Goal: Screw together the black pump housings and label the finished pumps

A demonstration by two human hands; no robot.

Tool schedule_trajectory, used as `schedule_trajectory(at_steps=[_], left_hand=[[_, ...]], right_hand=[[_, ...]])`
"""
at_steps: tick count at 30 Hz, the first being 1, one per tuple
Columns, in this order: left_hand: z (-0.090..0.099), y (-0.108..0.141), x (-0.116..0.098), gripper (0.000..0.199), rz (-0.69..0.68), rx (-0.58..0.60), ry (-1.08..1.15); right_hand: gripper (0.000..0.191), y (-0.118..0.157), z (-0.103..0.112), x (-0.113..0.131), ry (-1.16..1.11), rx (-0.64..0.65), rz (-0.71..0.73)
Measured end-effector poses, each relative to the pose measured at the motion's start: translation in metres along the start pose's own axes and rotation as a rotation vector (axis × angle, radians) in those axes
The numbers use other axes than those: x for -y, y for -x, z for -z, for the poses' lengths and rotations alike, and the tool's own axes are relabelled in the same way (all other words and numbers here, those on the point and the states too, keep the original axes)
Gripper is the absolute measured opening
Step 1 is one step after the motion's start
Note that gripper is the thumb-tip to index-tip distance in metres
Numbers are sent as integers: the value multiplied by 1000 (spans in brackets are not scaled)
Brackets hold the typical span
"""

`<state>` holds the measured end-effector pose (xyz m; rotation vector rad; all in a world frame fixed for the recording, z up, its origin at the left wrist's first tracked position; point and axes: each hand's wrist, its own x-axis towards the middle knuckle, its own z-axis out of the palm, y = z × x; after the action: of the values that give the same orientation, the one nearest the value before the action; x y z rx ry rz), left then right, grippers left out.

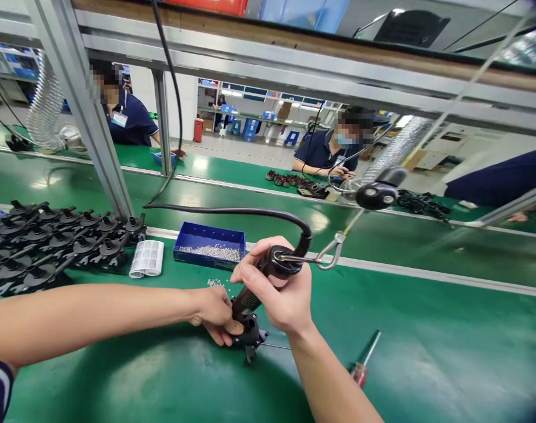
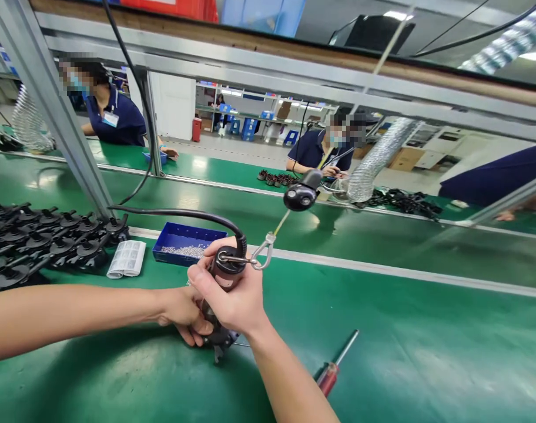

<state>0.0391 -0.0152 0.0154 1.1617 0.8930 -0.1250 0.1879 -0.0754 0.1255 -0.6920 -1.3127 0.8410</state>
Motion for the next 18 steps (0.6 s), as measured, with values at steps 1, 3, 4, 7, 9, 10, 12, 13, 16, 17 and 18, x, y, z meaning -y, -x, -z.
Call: schedule_trajectory(at_steps=[1, 3, 4, 7, 9, 10, 12, 13, 16, 17, 18], left_hand=[[2, -2, 0, 33, 11, 15, 7], [4, -3, 0, 31, 27, 36, 7], [5, -4, 0, 29, 33, 43, 2], [3, -4, -1, 23, 46, 55, -20], [0, -3, -3, 21, 45, 44, -26], [-2, -2, -3, 20, 43, 34, -24], [-4, -1, -4, 19, 39, 13, -13], [-5, -1, -5, 19, 39, 6, -5], [-8, 2, -7, 18, 54, -2, 16], [-9, 4, -8, 15, 58, -5, 20], [-10, 6, -8, 12, 58, -11, 22]], right_hand=[[26, 1, -1, 0, -15, -1, 8], [26, 1, -2, 1, -32, -13, 16], [26, 2, -2, 2, -23, -30, 20], [24, 3, -4, 7, 16, -84, 36], [24, 3, -5, 10, 11, -109, 48], [23, 3, -5, 10, 0, -114, 49], [22, 2, -3, 10, -36, -111, 40], [21, 2, -2, 10, -52, -108, 31], [21, 0, 2, 8, -74, -99, 17], [21, 0, 4, 6, -70, -84, 18], [22, 0, 6, 5, -67, -46, 28]])
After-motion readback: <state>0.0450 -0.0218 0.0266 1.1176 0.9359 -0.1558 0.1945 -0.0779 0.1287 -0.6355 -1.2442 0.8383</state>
